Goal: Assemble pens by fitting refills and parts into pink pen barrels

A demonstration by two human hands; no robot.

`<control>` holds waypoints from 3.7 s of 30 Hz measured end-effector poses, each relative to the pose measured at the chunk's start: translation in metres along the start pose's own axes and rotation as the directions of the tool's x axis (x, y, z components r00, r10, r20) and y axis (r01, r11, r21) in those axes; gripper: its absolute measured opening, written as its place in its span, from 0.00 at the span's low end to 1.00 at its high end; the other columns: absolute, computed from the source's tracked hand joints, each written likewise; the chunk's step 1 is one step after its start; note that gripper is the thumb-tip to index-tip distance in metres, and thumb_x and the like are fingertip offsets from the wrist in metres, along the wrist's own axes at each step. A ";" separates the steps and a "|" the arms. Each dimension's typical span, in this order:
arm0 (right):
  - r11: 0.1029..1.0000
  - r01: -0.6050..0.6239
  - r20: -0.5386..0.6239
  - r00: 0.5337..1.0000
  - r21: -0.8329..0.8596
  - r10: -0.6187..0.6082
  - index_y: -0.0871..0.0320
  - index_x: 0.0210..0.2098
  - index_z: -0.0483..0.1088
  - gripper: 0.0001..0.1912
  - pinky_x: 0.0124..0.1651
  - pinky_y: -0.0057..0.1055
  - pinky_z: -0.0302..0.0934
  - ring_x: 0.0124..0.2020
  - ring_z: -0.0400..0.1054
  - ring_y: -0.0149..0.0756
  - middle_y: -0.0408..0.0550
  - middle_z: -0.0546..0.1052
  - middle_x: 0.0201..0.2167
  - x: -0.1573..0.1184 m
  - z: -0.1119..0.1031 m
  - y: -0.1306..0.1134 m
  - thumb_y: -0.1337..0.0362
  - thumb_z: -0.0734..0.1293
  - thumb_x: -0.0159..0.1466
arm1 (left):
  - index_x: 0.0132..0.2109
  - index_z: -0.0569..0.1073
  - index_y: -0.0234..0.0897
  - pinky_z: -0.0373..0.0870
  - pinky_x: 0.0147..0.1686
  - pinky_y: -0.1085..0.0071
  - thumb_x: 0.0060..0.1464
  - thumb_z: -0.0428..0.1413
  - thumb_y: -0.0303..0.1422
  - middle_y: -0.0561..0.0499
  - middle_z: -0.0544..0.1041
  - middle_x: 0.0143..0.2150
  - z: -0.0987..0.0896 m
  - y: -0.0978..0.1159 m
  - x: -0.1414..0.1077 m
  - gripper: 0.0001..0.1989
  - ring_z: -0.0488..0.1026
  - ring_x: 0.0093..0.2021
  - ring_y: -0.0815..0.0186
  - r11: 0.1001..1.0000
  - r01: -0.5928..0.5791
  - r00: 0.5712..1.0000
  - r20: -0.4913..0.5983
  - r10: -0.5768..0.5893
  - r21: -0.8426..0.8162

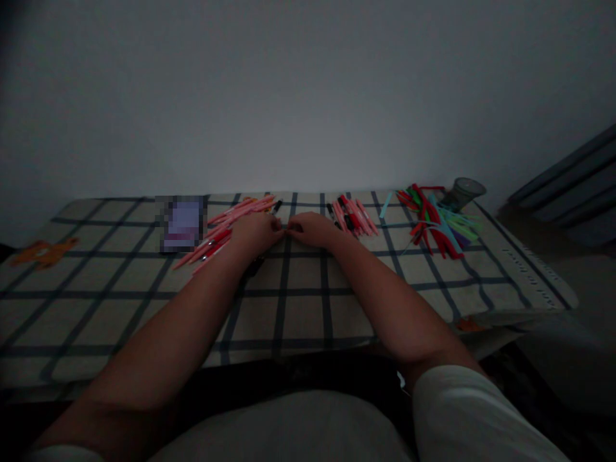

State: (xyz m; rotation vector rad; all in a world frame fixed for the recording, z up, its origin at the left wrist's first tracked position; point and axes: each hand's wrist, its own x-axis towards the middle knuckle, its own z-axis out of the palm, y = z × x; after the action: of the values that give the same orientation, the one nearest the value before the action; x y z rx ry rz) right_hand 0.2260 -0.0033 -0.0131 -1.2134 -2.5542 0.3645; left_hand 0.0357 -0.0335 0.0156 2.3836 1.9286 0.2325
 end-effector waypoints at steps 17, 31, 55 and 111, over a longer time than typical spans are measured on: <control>0.992 0.008 -0.064 0.998 0.128 0.000 0.62 0.39 0.79 0.13 0.37 0.29 0.54 0.32 0.65 0.34 0.49 0.79 0.33 0.002 -0.002 0.011 0.63 0.64 0.69 | 0.40 0.84 0.43 0.75 0.46 0.59 0.57 0.59 0.49 0.44 0.85 0.42 -0.004 -0.001 0.002 0.17 0.81 0.47 0.50 0.998 0.051 0.999 -0.003 -0.051 -0.024; 0.994 0.004 -0.079 0.997 0.111 0.005 0.63 0.41 0.79 0.13 0.38 0.30 0.55 0.34 0.67 0.34 0.51 0.80 0.35 0.003 -0.002 0.012 0.63 0.64 0.70 | 0.41 0.84 0.41 0.74 0.47 0.58 0.57 0.56 0.50 0.41 0.85 0.42 -0.008 -0.002 0.001 0.20 0.80 0.47 0.49 0.996 -0.015 0.999 0.037 0.012 0.086; 0.925 0.028 -0.254 0.964 0.380 0.075 0.61 0.36 0.77 0.20 0.35 0.32 0.54 0.29 0.62 0.33 0.46 0.75 0.28 0.005 0.000 0.012 0.51 0.64 0.67 | 0.46 0.78 0.38 0.71 0.39 0.70 0.67 0.54 0.44 0.49 0.82 0.37 0.009 -0.015 0.007 0.15 0.78 0.36 0.65 0.815 -0.371 0.600 -0.785 -0.155 -0.444; 0.893 0.021 -0.286 0.950 0.449 0.121 0.53 0.23 0.59 0.29 0.34 0.34 0.52 0.28 0.57 0.33 0.42 0.63 0.22 0.005 -0.008 0.001 0.38 0.57 0.68 | 0.49 0.82 0.44 0.70 0.49 0.63 0.65 0.59 0.42 0.46 0.85 0.45 0.010 -0.011 0.011 0.11 0.79 0.49 0.55 0.922 -0.387 0.845 -0.406 0.348 -0.013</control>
State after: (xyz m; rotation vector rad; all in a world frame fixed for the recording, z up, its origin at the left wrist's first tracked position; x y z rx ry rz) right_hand 0.2264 0.0019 -0.0054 -1.0624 -2.0244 0.6753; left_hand 0.0290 -0.0200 0.0050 2.7895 1.5032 0.8731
